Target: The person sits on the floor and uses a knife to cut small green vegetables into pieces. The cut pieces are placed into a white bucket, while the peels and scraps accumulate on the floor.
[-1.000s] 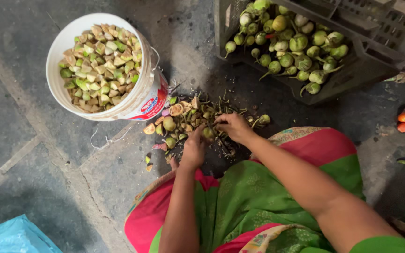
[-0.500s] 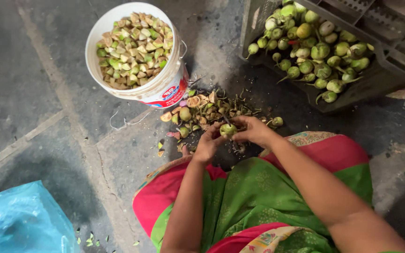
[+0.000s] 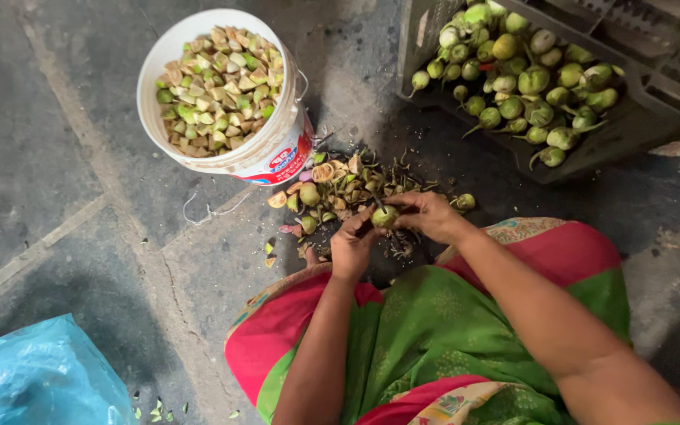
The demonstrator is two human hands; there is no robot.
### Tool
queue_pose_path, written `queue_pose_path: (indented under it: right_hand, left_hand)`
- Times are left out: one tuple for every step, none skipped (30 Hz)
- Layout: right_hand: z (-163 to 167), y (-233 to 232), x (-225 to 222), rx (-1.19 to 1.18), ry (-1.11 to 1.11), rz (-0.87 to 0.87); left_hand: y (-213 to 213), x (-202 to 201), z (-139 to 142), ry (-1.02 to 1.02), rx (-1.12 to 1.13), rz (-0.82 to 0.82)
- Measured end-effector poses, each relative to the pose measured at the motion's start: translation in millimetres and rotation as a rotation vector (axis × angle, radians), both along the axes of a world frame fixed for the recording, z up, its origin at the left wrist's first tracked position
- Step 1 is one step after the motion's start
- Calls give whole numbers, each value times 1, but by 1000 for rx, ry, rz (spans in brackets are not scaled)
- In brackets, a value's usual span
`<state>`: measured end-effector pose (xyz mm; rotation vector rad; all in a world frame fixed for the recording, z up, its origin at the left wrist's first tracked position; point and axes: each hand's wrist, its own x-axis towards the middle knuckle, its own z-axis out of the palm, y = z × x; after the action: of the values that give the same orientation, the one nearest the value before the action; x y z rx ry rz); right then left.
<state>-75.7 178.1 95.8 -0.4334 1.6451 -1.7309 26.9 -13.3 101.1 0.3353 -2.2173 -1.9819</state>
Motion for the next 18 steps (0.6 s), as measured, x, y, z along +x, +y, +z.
queue_pose_path:
  right_hand:
    - [1,-1,-1,19,5,8]
    - [1,-2,-2,38,8,15]
    - [0,-2,-3,57,10,23]
    - [-2,-3,-4,27,-2,26]
    - [-4,-3,-5,-3,-12,31]
    - [-8,-3,-5,-33,-22,37]
    - [-14,-3,-5,9,-29,30]
    - [-21,-4,-5,51,-32,24]
    - [-28,-3,-4,92,-36,19]
    - [-38,-5,-2,117,-54,-3]
    - [-48,-8,-3,140,-65,-31]
    - [-58,-8,-2,165,-79,-57]
    - [-68,-9,6,169,-129,-91]
    - [-78,-19,6,167,-164,-126]
    - [-86,-25,-1,158,-182,-167]
    - [-90,-25,-3,141,-194,-173]
    - [-92,-26,-3,130,-224,-173]
    - [-91,-27,-3,118,-256,-173]
  left_hand:
    - [1,-1,3,-50,77,4]
    - [1,-2,5,-102,155,8]
    - [2,-3,4,-133,198,16]
    - [2,-4,2,-162,241,24]
    - [2,-5,-3,-188,285,34]
    - [1,-5,-10,-200,262,38]
    - [0,-5,-19,-213,240,41]
    - [-1,-6,-29,-224,217,44]
    - [-2,-6,-41,-221,278,45]
    - [-3,-7,-53,-217,334,44]
    - [-4,-10,-65,-205,388,36]
    - [-4,-14,-77,-277,401,49]
    - [-3,-16,-88,-360,418,68]
    - [-4,-20,-97,-428,429,85]
    - [-5,-26,-105,-435,471,82]
    - [-5,-28,-110,-453,517,81]
    - [-6,-29,-113,-487,568,89]
    - [-6,-30,-114,-484,519,92]
